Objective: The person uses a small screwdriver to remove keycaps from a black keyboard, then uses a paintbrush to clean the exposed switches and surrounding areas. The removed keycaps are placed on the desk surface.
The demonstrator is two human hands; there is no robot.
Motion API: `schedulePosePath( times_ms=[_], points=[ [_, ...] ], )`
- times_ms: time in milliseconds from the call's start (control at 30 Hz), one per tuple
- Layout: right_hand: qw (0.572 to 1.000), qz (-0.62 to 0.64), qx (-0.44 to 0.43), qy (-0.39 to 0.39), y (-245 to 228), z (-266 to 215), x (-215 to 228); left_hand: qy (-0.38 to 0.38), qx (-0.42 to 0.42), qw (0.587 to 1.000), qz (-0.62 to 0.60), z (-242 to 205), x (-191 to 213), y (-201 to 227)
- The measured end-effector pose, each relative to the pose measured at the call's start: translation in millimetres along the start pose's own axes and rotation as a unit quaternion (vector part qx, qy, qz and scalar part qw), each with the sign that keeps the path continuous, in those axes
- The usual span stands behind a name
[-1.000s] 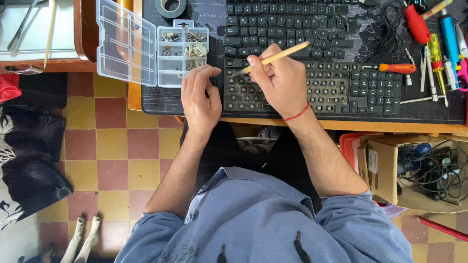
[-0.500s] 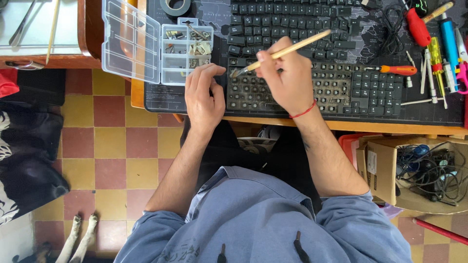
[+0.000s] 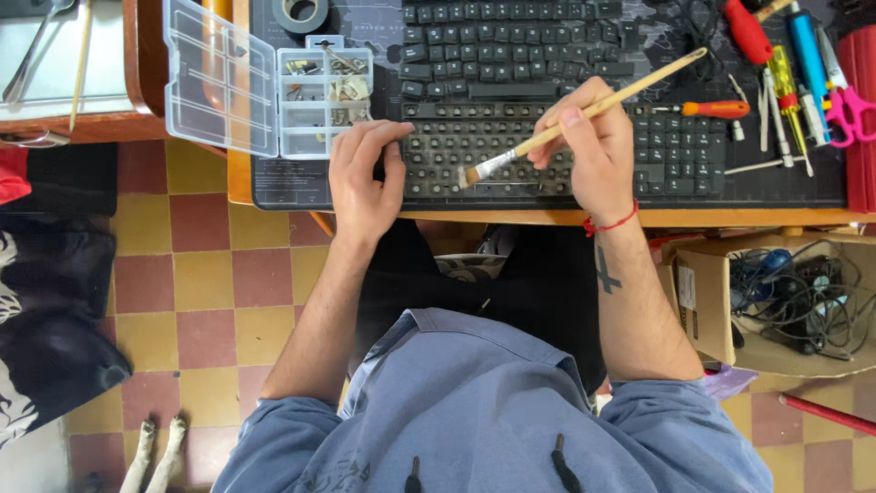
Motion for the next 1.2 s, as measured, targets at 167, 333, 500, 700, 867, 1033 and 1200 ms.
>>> schedulePosePath(
  times_ms=[167, 333, 500, 700, 867, 1033, 1200],
  points=[
    [0.999, 0.021, 0.033, -0.008, 1.7, -12.1, 15.5, -0.049, -0.053, 0.996, -0.042, -5.5, -8.3, 12.8],
    [0.999, 0.019, 0.047, -0.001, 0.6, -21.6, 22.2, -0.134, -0.084, 0.986, -0.056, -15.0, -16.8, 53.1],
    [0.997, -0.008, 0.083, -0.005, -3.0, -26.9, 23.9, -0.163, -0.053, 0.984, -0.053, -18.9, -21.1, 69.5],
    [0.996, 0.003, 0.085, -0.001, -2.6, -30.2, 25.5, -0.144, -0.021, 0.984, -0.107, -16.1, -14.0, 72.8],
    [0.996, -0.002, 0.091, -0.003, -6.5, -33.6, 22.6, -0.150, -0.040, 0.985, -0.078, -17.6, -15.5, 77.6],
    [0.996, 0.001, 0.093, 0.001, -8.5, -36.3, 20.6, -0.138, -0.058, 0.987, -0.054, -18.6, -19.7, 79.5],
    [0.996, 0.000, 0.092, 0.003, -9.4, -38.3, 21.4, -0.127, -0.045, 0.987, -0.082, -18.0, -16.9, 79.6]
  ],
)
Point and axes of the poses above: each hand's wrist, its own z-axis towards the middle knuckle, its own x-axis out of the back of the hand, y = z × x, the point moved 3 cm from there along z, towards the middle knuckle, and after that the axes turned 4 degrees about -x, right-handed, at the moved point
